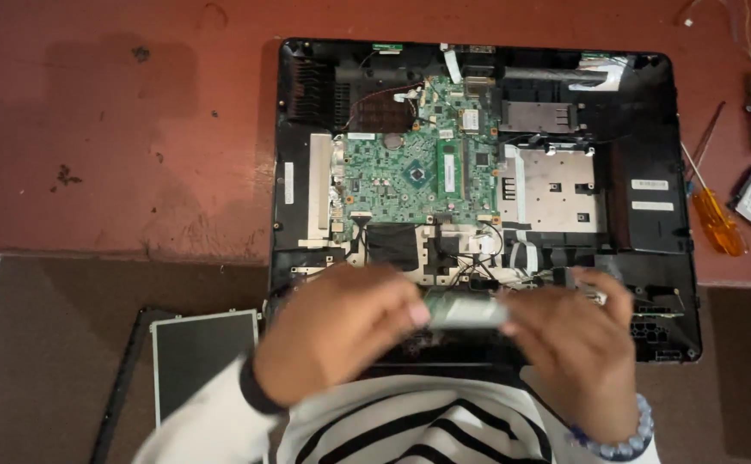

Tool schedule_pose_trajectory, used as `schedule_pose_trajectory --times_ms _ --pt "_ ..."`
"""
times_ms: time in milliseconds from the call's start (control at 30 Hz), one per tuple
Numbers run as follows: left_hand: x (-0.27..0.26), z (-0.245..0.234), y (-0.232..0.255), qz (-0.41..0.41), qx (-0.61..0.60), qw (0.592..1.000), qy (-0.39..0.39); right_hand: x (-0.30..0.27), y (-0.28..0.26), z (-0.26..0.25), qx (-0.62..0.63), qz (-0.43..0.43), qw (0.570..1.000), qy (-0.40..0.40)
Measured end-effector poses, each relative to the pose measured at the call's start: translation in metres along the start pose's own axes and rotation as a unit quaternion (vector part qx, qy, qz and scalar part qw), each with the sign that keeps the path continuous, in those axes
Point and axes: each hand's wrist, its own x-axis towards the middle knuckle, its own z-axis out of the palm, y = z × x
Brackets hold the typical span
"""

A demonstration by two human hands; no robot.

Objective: Disassembling a laptop to access internal components by removing screws with a screwdriver and disconnecting cables.

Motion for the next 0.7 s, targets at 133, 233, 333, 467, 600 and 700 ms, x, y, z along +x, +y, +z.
schedule_pose_trajectory --times_ms 133,233,333,467,600,700 --pt "-0.001 -0.026 -0.031 0.012 0.333 0.926 0.178 -0.02 0.022 0.005 -0.031 0.12 0.992 0.03" --pt "0.006 -0.016 -0.042 -0.006 0.424 0.904 0.053 -0.046 0.039 0.011 -0.002 0.187 0.981 0.061" --pt "0.015 0.006 -0.048 0.05 0.406 0.911 -0.04 -0.058 0.04 0.014 0.022 0.223 0.971 0.082" --pt "0.027 0.014 -0.054 0.119 0.448 0.886 0.004 -0.063 0.037 0.016 0.049 0.264 0.96 0.073" --pt "0.033 0.014 -0.054 0.135 0.454 0.881 -0.01 -0.047 0.031 0.012 0.055 0.259 0.963 0.052" --pt "0.031 0.014 -0.058 0.119 0.473 0.873 -0.007 -0.028 0.028 0.009 0.049 0.199 0.978 0.027"
